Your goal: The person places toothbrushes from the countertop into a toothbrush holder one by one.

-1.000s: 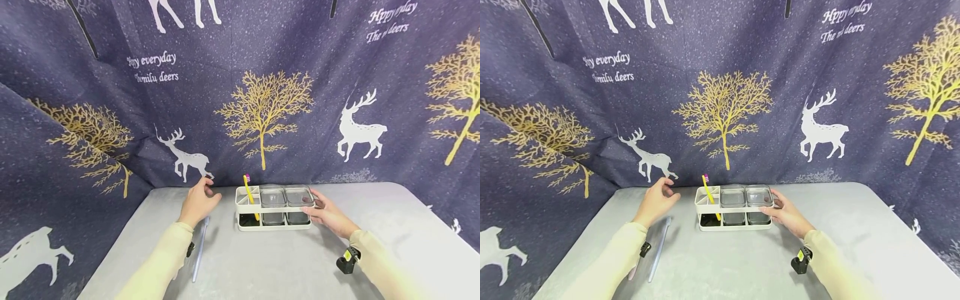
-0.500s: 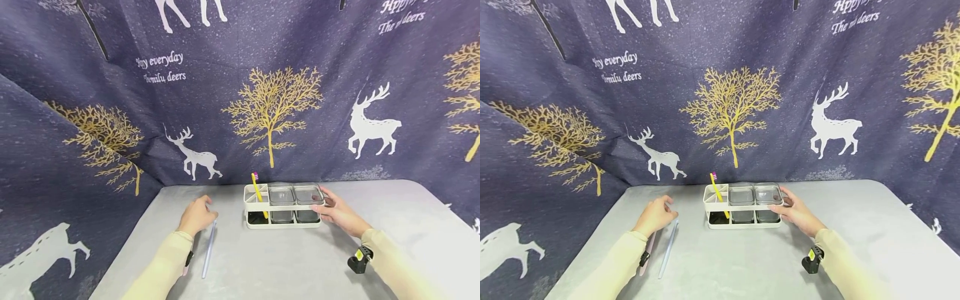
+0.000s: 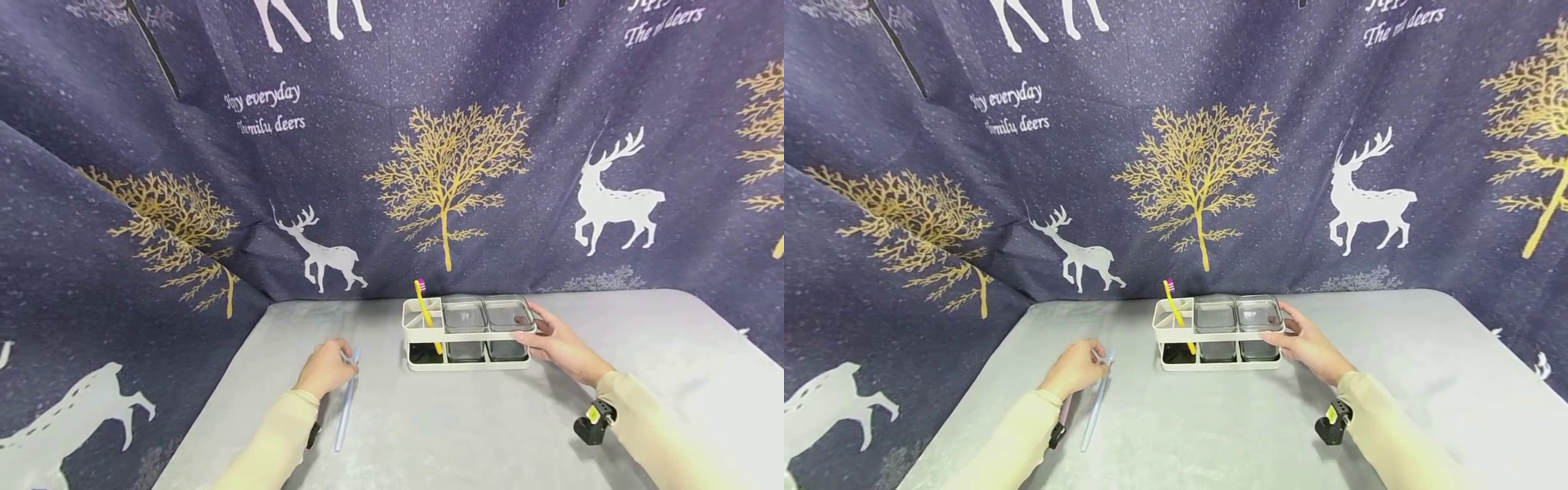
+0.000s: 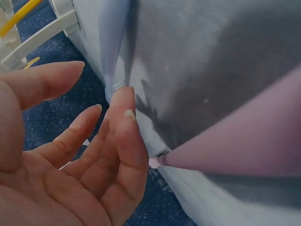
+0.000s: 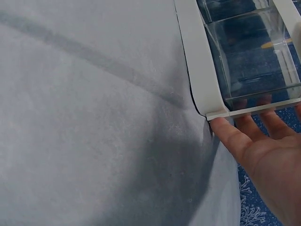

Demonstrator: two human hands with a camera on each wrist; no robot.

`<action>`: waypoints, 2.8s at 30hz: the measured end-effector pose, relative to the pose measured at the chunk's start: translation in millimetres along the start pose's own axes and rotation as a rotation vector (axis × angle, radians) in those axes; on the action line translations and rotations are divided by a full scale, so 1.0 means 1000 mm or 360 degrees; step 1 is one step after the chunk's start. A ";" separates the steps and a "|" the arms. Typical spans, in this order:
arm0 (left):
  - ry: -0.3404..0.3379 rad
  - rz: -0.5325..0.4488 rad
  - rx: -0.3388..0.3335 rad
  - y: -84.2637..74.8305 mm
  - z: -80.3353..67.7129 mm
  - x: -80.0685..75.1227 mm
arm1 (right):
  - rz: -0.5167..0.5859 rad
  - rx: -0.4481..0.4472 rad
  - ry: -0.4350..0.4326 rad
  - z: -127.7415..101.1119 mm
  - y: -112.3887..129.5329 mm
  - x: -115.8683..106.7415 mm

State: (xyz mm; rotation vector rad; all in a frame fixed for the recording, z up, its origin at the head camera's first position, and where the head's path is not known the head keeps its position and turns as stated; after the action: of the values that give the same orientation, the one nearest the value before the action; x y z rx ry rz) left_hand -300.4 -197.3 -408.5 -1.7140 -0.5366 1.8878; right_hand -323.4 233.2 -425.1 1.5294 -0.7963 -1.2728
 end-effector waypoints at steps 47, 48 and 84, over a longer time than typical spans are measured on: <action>-0.0036 0.0105 -0.0241 -0.002 -0.002 0.004 | 0.0013 -0.0010 0.0009 -0.003 0.007 0.000; -0.0040 0.0101 -0.0243 -0.003 -0.002 0.004 | 0.0011 -0.0009 0.0010 -0.003 0.007 0.000; -0.0173 -0.0062 -0.0207 -0.024 0.000 -0.008 | 0.0068 -0.0015 -0.0001 0.000 0.006 0.008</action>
State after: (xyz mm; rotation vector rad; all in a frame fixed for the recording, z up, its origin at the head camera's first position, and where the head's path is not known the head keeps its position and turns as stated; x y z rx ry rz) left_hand -297.6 -184.1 -387.4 -1.6748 -0.7442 1.9646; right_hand -320.5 224.0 -421.9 1.4965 -0.8182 -1.2442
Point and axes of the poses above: each hand's wrist, its own z-axis towards the middle knuckle, its own x-axis out of the palm, y = z × x, the point moved 2 cm from there along z, towards the middle knuckle, and after that the axes turned 8 degrees about -z, right-handed, at the moved point
